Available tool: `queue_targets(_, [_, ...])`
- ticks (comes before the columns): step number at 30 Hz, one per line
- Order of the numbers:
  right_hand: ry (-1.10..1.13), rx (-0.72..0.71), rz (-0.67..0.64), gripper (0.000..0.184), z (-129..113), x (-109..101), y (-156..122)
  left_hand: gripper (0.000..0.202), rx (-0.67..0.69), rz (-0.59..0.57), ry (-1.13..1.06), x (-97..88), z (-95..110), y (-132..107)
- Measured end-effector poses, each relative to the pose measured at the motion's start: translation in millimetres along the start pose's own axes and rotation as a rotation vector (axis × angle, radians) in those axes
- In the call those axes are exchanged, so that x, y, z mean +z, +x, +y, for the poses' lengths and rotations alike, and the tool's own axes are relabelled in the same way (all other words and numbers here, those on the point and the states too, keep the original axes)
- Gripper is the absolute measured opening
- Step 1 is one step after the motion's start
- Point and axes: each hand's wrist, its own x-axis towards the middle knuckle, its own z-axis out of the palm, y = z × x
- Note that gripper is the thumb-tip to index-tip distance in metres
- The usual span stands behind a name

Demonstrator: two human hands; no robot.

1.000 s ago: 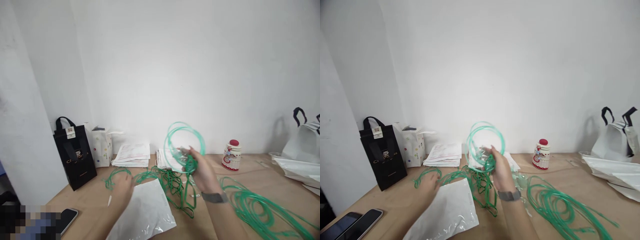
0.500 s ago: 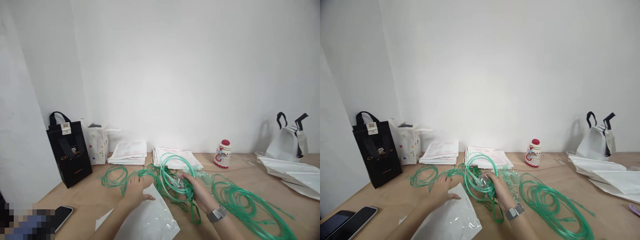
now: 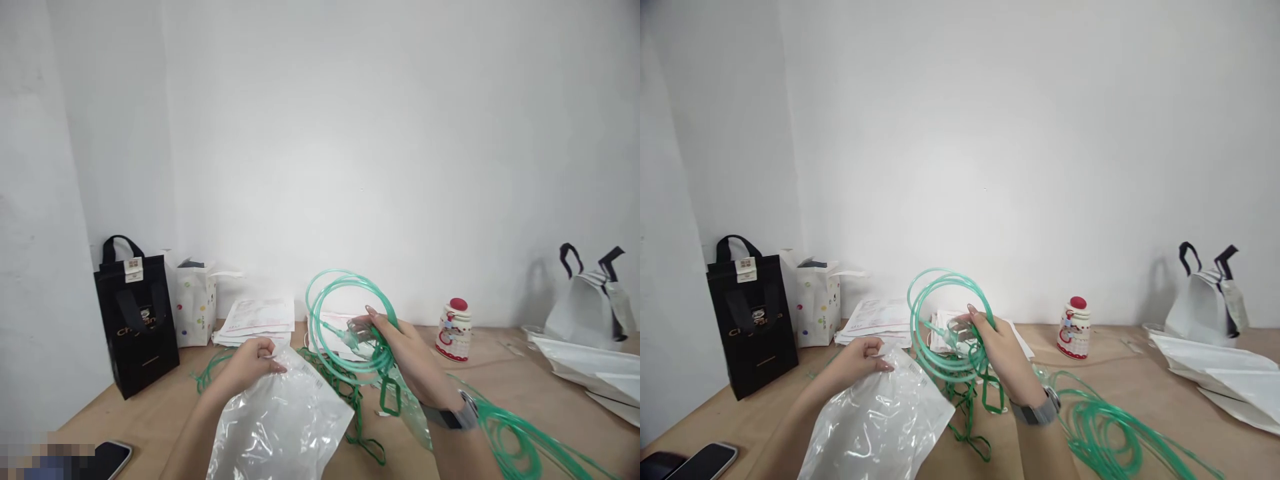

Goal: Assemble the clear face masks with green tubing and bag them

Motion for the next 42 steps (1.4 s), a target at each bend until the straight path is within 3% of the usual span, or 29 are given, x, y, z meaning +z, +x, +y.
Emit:
queue_targets(3, [-0.109,-0.012,-0.085,0.039,-1.0,5.8,-3.2,0.024,0.041,0.006,-0.139,-8.6,19.2,-14.4])
queue_targets(8, [-0.180,-0.003,-0.135,0.042,6.3,14.1,0.9,0.020,0.066,-0.036,-0.322,-5.4,36.4,-20.3])
queue_targets(14, [-0.232,-0.127,0.055,0.043,4.8,9.3,1.7,0.016,0.063,0.000,-0.417,-7.5,43.1,-25.0])
queue_targets(20, [-0.218,-0.118,0.122,0.037,-3.2,0.6,-5.0,0.017,0.023,-0.024,-0.538,-10.6,53.4,-34.6])
queue_targets(22, [-0.176,-0.115,0.182,0.036,-5.6,-1.1,-6.3,0.020,-0.013,0.108,-0.678,-9.2,54.5,-33.9])
queue_targets(26, [0.051,-0.062,0.241,0.032,-8.7,-7.0,-5.8,0.021,-0.034,0.590,-0.951,-8.2,48.0,-24.2])
queue_targets(30, [0.338,0.134,0.051,0.021,-8.0,-9.8,-3.6,0.006,-0.002,0.962,-1.046,-12.8,34.3,-12.4])
queue_targets(33, [0.436,0.280,-0.112,0.018,-4.3,0.8,-5.1,0.005,0.053,1.223,-1.065,-13.7,30.1,-10.0])
queue_targets(37, [0.446,0.382,-0.203,0.026,6.1,27.2,-9.3,0.007,0.154,1.297,-1.006,-4.6,36.1,-11.5])
queue_targets(42, [0.477,0.393,-0.293,0.022,25.1,44.1,-5.3,0.025,0.177,1.123,-0.806,3.3,33.9,-7.6])
